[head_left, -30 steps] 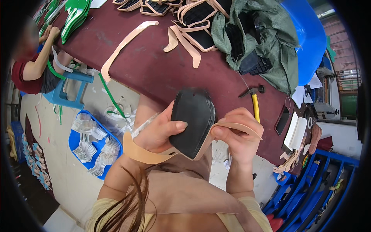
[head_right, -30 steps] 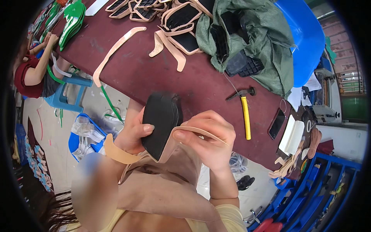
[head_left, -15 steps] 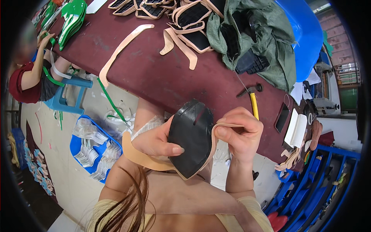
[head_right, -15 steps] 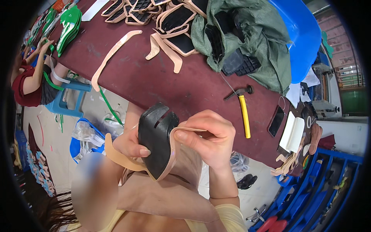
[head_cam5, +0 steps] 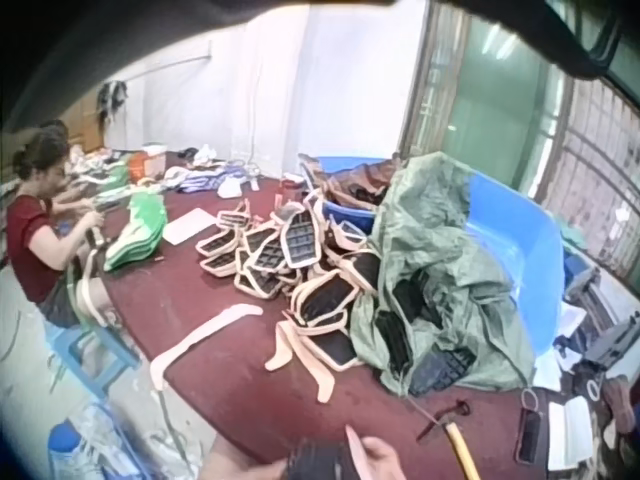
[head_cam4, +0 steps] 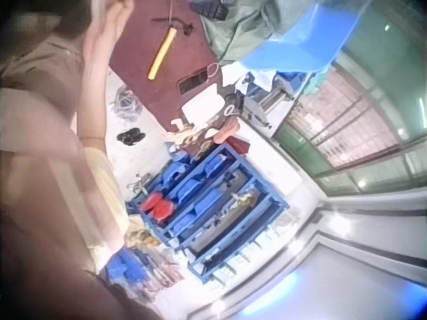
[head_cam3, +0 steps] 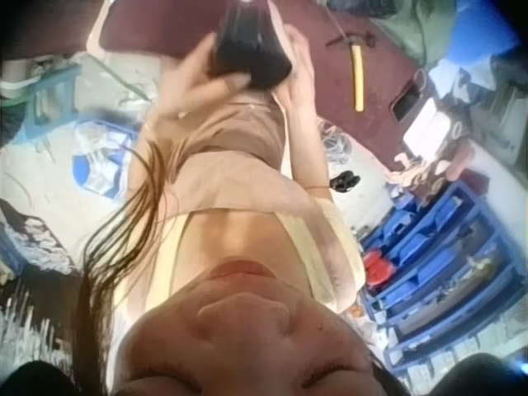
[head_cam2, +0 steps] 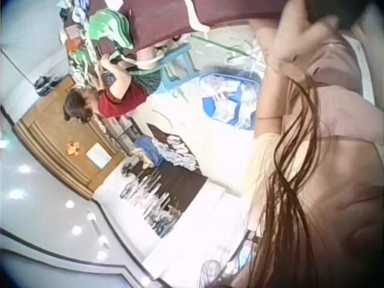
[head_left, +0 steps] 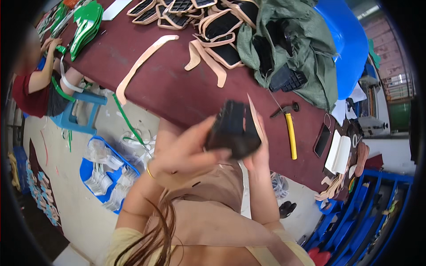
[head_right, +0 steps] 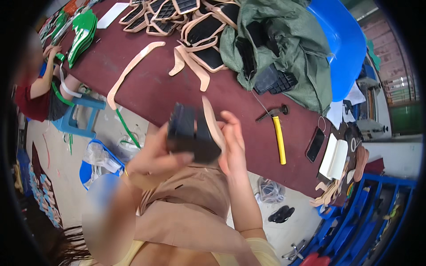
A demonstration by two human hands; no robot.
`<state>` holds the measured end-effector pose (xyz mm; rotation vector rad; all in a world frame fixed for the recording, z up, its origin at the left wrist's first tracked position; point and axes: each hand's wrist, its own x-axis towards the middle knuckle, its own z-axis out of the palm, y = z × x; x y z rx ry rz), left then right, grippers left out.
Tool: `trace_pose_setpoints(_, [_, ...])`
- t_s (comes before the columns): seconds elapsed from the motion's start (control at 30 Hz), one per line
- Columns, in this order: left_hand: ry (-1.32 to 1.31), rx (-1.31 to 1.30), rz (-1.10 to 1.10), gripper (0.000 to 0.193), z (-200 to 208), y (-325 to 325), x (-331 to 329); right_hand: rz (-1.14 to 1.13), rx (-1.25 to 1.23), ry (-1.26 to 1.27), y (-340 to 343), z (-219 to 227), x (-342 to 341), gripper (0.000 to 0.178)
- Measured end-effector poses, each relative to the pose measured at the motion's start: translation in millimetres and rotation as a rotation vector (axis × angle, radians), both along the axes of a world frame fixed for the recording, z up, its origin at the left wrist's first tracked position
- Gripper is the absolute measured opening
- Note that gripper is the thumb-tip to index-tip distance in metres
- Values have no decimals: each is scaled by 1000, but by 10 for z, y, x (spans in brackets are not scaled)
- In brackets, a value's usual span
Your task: The recorder is shown assembling shoe components by attaching a decorative trim or binding to a shoe part and hammering it to secure it.
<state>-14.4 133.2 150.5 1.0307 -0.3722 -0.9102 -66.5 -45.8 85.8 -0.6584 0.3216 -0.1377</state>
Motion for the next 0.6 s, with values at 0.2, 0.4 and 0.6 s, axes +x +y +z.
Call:
trace_pose_setpoints(0.2, [-936, 40, 418, 59, -172, -215, 176, -10, -465, -238, 131, 493, 12, 71])
trace_pose_setpoints(0.4, [-1058, 316, 702, 62, -588, -376, -76, -168, -308, -178, 94, 497, 165, 53])
trace_pose_setpoints(0.6, [-908, -96, 741, 35, -442, -158, -102, -126, -116, -7, 50, 362, 150, 42])
